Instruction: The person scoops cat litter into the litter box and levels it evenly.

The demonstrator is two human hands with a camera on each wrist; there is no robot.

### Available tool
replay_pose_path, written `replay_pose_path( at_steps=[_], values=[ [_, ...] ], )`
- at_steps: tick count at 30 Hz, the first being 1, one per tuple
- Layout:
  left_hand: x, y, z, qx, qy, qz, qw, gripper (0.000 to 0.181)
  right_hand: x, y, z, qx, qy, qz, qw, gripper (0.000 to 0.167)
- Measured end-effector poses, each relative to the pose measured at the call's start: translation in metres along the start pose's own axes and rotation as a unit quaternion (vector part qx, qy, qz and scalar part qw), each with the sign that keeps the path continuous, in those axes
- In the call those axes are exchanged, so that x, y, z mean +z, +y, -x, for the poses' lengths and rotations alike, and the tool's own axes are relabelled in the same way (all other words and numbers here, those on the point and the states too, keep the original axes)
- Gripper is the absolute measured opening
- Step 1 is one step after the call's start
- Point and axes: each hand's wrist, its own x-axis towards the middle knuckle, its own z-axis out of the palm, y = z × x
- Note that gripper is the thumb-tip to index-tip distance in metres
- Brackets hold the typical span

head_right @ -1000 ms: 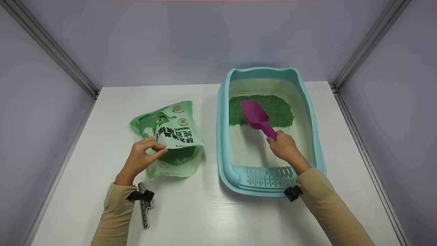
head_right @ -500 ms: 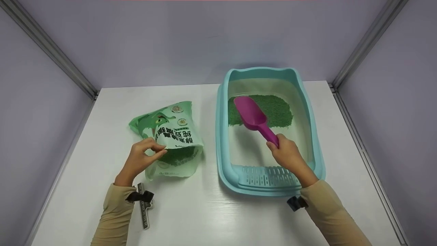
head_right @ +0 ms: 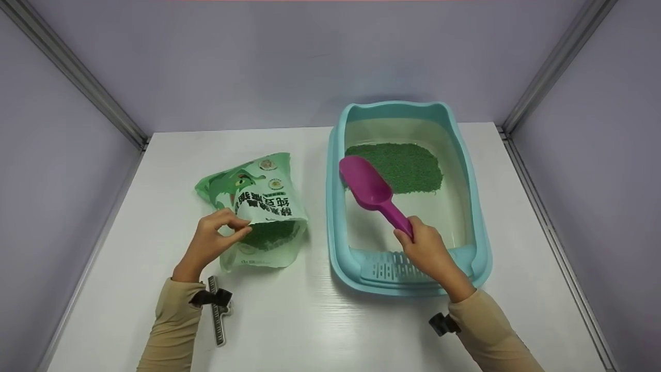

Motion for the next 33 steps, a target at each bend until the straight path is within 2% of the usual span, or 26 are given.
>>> replay_pose_path(
  at_steps=[5,11,18,28,33],
  values=[
    [0.0,-0.001,0.002,-0.004,0.001,0.007,1.0,0.007,0.015,-0.003,0.01,-0.034,0.02,-0.006,0.9992,0.024],
    [0.001,-0.004,0.006,-0.019,0.002,0.013,0.9997,0.007,0.032,-0.004,0.022,-0.084,0.022,-0.027,0.9959,0.019],
    [0.001,-0.005,0.008,-0.023,-0.001,0.015,0.9996,0.006,0.043,-0.006,0.033,-0.094,-0.015,-0.063,0.9935,0.017],
    [0.002,-0.006,0.008,-0.008,0.003,0.001,1.0,0.006,0.055,-0.01,0.044,-0.112,-0.071,-0.069,0.9887,0.018],
    [0.002,-0.005,0.008,-0.015,0.002,0.01,0.9998,0.005,0.061,-0.011,0.048,-0.111,-0.102,-0.071,0.9861,0.02]
  ],
)
